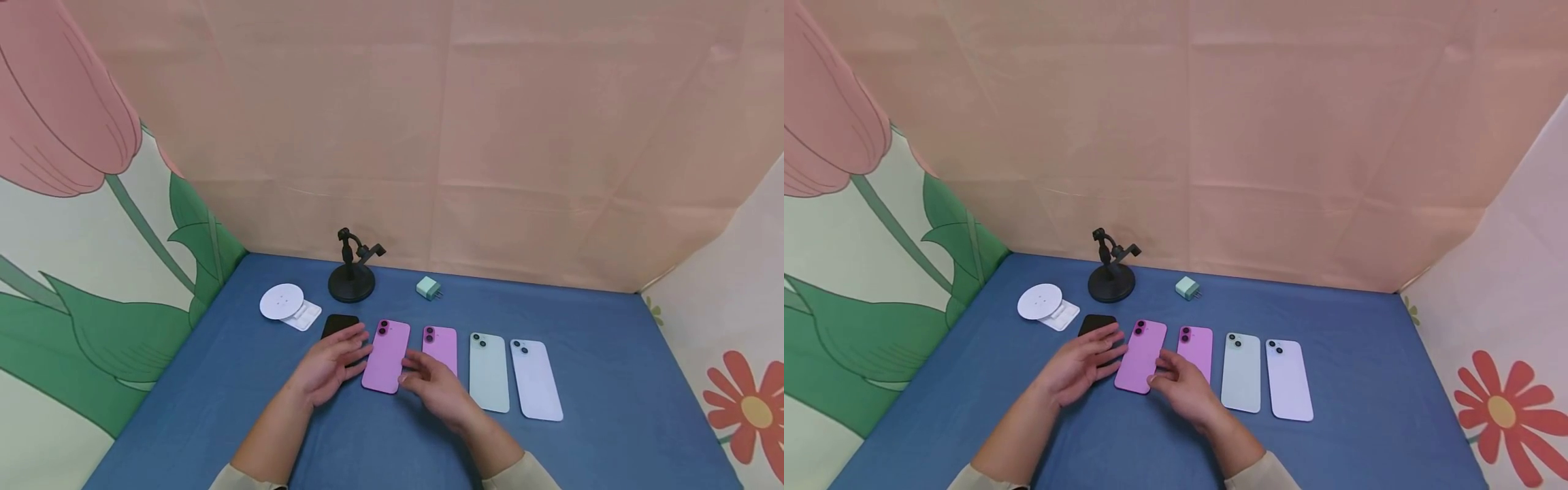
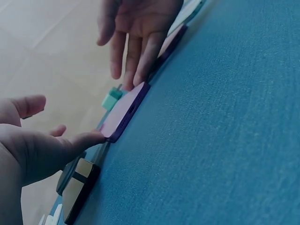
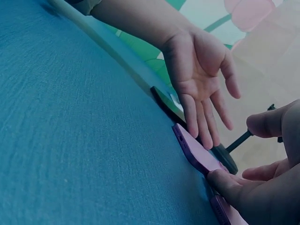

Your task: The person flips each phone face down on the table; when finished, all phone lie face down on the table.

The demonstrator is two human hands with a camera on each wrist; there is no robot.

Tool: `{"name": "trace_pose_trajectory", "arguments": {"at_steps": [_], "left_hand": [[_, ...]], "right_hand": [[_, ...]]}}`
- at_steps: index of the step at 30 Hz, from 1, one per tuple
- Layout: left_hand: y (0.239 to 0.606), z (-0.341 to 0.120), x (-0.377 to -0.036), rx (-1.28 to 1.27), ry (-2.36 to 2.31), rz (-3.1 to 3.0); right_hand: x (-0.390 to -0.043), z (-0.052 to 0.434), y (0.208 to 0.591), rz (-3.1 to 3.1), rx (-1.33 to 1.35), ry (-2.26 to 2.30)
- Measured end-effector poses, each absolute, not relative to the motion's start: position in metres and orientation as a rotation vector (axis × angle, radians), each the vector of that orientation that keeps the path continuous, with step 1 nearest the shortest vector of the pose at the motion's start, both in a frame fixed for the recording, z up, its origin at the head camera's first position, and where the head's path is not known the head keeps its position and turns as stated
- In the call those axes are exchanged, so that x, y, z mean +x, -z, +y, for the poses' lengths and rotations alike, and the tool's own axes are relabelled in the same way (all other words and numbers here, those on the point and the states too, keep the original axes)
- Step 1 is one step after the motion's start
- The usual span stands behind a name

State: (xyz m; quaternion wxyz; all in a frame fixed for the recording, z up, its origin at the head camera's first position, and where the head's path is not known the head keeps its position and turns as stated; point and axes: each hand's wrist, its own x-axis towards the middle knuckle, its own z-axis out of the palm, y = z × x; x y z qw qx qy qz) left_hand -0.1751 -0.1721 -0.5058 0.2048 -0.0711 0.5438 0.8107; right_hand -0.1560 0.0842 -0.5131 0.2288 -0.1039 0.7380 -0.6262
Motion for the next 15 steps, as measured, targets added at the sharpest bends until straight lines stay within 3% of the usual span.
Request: {"name": "trace_pose_trajectory", "arguments": {"at_steps": [15], "left_hand": [[0.5060,-0.1713,-0.1721,-0.191,-2.254,1.572]], "right_hand": [[-0.1593,0.0805,0.5124,2.103,-0.325,1.710]]}}
